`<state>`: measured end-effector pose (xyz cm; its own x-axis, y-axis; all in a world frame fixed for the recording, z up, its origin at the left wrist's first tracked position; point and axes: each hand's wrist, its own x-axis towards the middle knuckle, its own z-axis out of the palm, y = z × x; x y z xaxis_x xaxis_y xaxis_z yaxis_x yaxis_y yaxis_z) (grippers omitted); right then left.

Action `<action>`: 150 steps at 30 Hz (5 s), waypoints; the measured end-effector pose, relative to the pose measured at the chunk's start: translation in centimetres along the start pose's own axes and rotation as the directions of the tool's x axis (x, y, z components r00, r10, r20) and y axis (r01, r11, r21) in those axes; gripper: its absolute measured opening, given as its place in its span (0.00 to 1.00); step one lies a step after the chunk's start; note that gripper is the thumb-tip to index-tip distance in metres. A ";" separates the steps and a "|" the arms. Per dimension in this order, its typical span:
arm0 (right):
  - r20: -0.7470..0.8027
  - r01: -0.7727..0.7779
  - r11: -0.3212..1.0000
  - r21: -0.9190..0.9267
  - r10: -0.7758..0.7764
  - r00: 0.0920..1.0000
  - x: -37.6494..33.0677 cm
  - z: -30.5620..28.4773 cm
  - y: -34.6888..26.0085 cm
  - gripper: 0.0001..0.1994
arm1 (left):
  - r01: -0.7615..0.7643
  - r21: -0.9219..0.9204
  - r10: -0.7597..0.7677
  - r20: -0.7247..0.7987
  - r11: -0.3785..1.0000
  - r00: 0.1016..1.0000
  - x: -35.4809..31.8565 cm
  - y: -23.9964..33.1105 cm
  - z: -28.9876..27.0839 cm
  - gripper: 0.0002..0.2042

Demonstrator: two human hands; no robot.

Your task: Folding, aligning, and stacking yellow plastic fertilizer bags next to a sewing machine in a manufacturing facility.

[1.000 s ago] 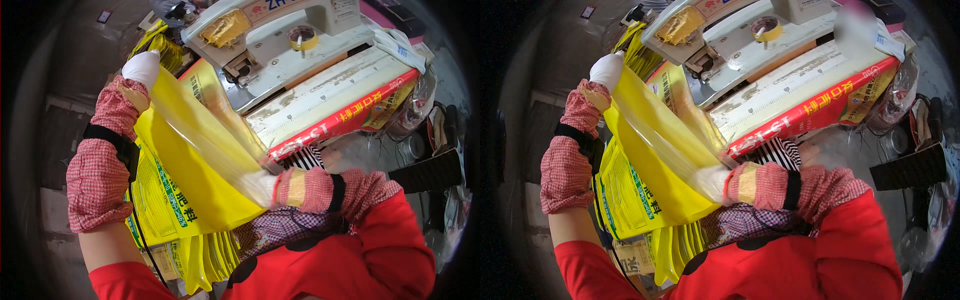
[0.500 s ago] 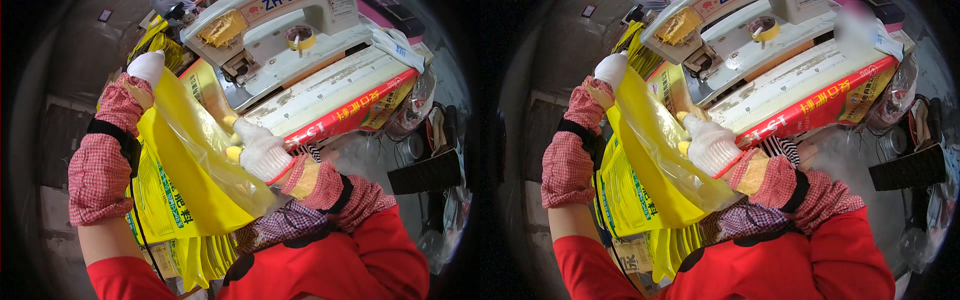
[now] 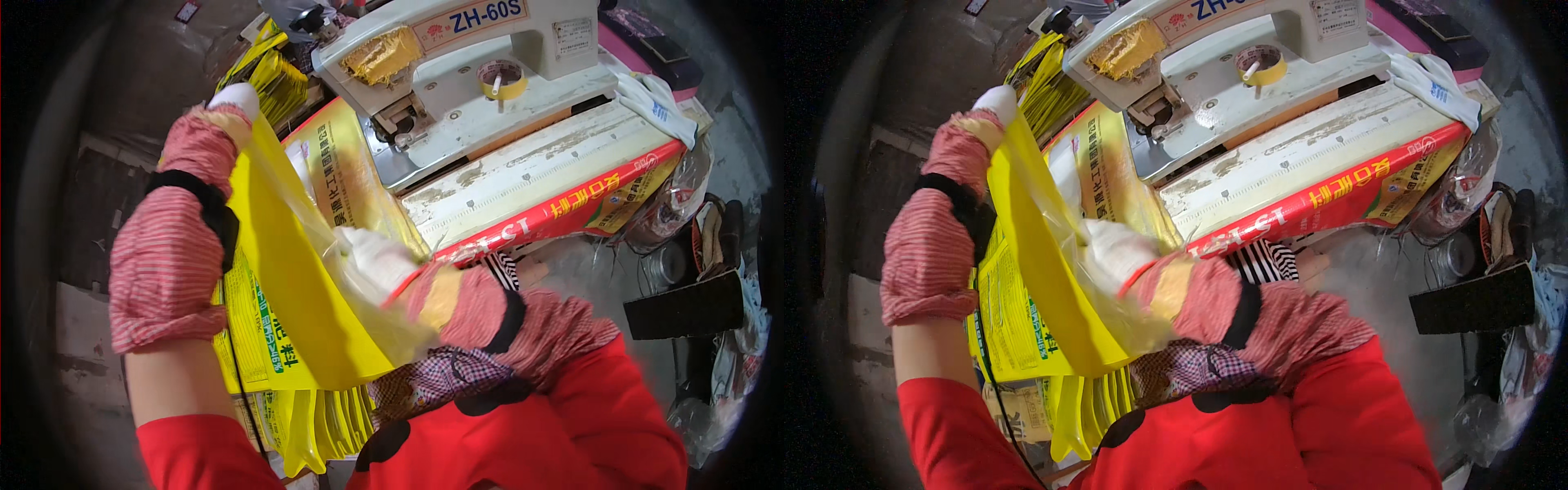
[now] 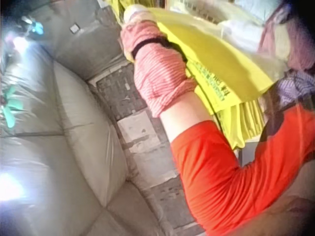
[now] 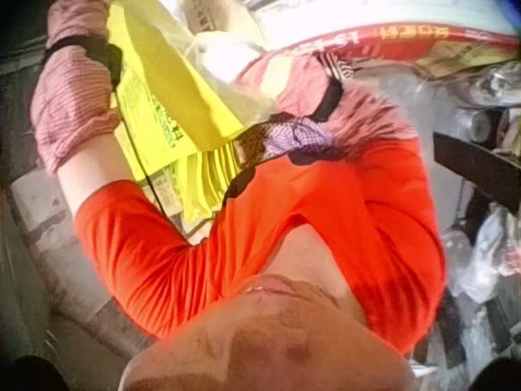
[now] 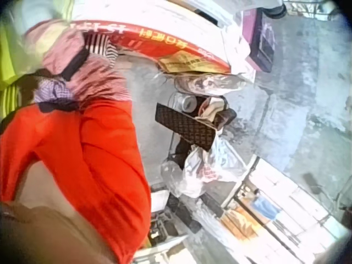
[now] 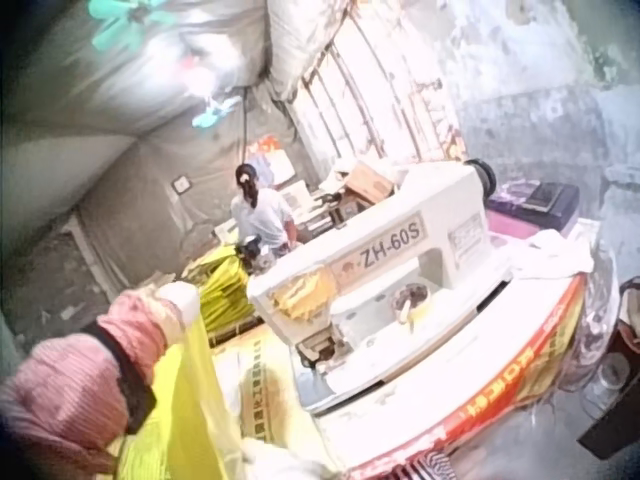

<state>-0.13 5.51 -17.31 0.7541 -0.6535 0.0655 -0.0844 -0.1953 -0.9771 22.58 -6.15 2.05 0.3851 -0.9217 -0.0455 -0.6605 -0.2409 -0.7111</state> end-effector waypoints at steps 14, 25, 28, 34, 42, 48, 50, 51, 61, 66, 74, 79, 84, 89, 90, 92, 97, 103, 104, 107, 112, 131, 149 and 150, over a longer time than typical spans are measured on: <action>-0.104 -0.157 0.966 -0.204 0.138 0.985 -8.9 -10.0 4.4 0.13 | -0.368 -0.121 0.240 -0.567 0.922 0.788 -0.4 15.8 12.0 0.12; -0.007 -0.285 0.429 0.857 0.564 0.826 -7.4 -8.6 2.5 0.18 | -0.649 -0.365 0.259 -0.703 0.667 0.662 2.1 15.6 11.8 0.05; 0.049 -0.241 0.312 0.919 0.515 0.856 -7.3 -8.0 3.9 0.16 | -0.696 -0.352 0.346 -0.675 0.626 0.652 2.2 14.2 12.2 0.07; 0.092 -0.163 0.080 0.983 0.554 0.827 -8.1 -7.5 5.0 0.15 | -0.516 -0.608 0.367 -0.362 0.603 0.857 -1.6 12.3 10.1 0.11; -0.055 -0.182 0.746 -0.641 0.192 0.980 -8.7 -9.1 2.7 0.15 | -0.599 -0.496 0.411 -0.442 0.629 0.797 0.3 13.7 9.6 0.10; 0.013 -0.177 0.493 -0.852 0.358 0.934 -5.1 -6.8 3.1 0.17 | -0.576 -0.283 0.464 -0.376 0.767 0.802 2.8 13.2 8.9 0.08; -0.063 -0.180 0.499 -0.848 0.242 0.968 -7.7 -5.8 7.8 0.19 | -0.596 -0.384 0.466 -0.383 0.705 0.797 1.8 13.5 8.3 0.08; -0.050 -0.112 0.549 -0.828 0.127 0.991 -9.4 -5.9 9.4 0.19 | -0.611 -0.482 0.475 -0.385 0.628 0.792 1.2 13.8 7.9 0.08; -0.095 -0.101 0.556 -0.825 0.039 0.995 -6.5 -7.6 3.9 0.15 | -0.403 -0.736 0.308 -0.272 0.544 0.912 3.1 13.9 8.6 0.10; -0.136 -0.068 0.476 -0.877 -0.108 0.985 6.8 -5.5 4.4 0.10 | -0.393 -0.421 0.240 -0.371 0.818 0.897 8.8 9.2 9.3 0.15; 0.034 -0.026 0.574 -0.818 0.094 0.995 11.3 -10.5 1.3 0.11 | -0.509 -0.410 0.365 -0.382 0.757 0.849 2.2 7.5 3.3 0.09; 0.413 0.015 0.845 -0.535 0.246 0.877 12.3 -15.2 1.7 0.17 | -0.807 -0.468 0.599 -0.547 0.359 0.584 -7.0 11.5 -4.4 0.16; 0.689 0.594 0.528 -0.606 -0.023 0.724 13.2 -15.2 2.3 0.12 | -0.861 -0.355 0.859 -0.227 0.365 0.458 -9.1 14.4 -6.4 0.22; 0.581 0.464 0.703 -0.539 -0.088 0.809 13.0 -14.5 3.7 0.10 | -0.691 -0.455 0.810 0.475 0.561 0.344 -10.5 13.3 -11.7 0.15; 0.654 0.656 0.509 -0.558 -0.217 0.725 12.5 -14.9 3.7 0.10 | -0.697 -0.447 0.807 0.484 0.561 0.339 -10.3 12.9 -11.7 0.15; 0.686 0.781 0.280 -0.558 -0.373 0.624 11.5 -15.3 2.7 0.10 | -0.416 -0.665 0.752 0.352 0.620 0.557 -9.6 10.8 -11.0 0.12; 0.440 0.300 0.694 -0.654 0.026 0.898 10.8 -14.7 1.2 0.11 | -0.308 -0.541 0.535 0.332 0.782 0.777 -12.3 9.7 -12.7 0.12; 0.402 0.363 0.684 -0.633 -0.110 0.909 13.7 -12.3 6.2 0.09 | -0.192 -0.602 0.464 0.334 0.775 0.820 -14.1 11.2 -12.7 0.18; 0.524 0.533 0.482 -0.696 -0.167 0.835 13.1 -12.6 5.0 0.07 | -0.275 -0.537 0.486 0.299 0.797 0.821 -14.1 11.4 -12.5 0.19; 0.660 0.693 0.246 -0.678 -0.211 0.721 13.3 -12.9 2.8 0.06 | -0.631 -0.240 0.645 0.525 0.738 0.555 -16.7 11.9 -12.4 0.20; 0.725 0.785 0.298 -0.544 -0.304 0.618 13.1 -12.0 1.8 0.06 | -0.921 -0.039 0.748 0.597 0.387 0.289 -20.9 14.7 -10.6 0.11; 0.645 0.918 0.198 0.345 -0.760 -0.079 12.1 -5.8 8.7 0.09 | -0.947 -0.047 0.819 0.518 0.316 0.248 -19.5 16.5 -7.8 0.09; -0.037 0.540 -0.269 0.797 -0.915 -0.401 13.3 -5.6 14.6 0.13 | -0.981 -0.144 0.908 0.414 0.132 0.061 -19.0 17.8 -12.1 0.05; -0.074 0.519 -0.295 0.802 -0.912 -0.403 13.1 -6.4 15.4 0.13 | -0.979 -0.138 0.938 0.332 0.153 0.099 -18.7 18.6 -12.2 0.06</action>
<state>4.25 -10.74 -30.24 -0.2753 0.3871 0.8800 0.9389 0.3051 0.1596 -4.82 2.91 -1.75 -0.3669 -0.2165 -0.9047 -0.5664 0.8235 0.0326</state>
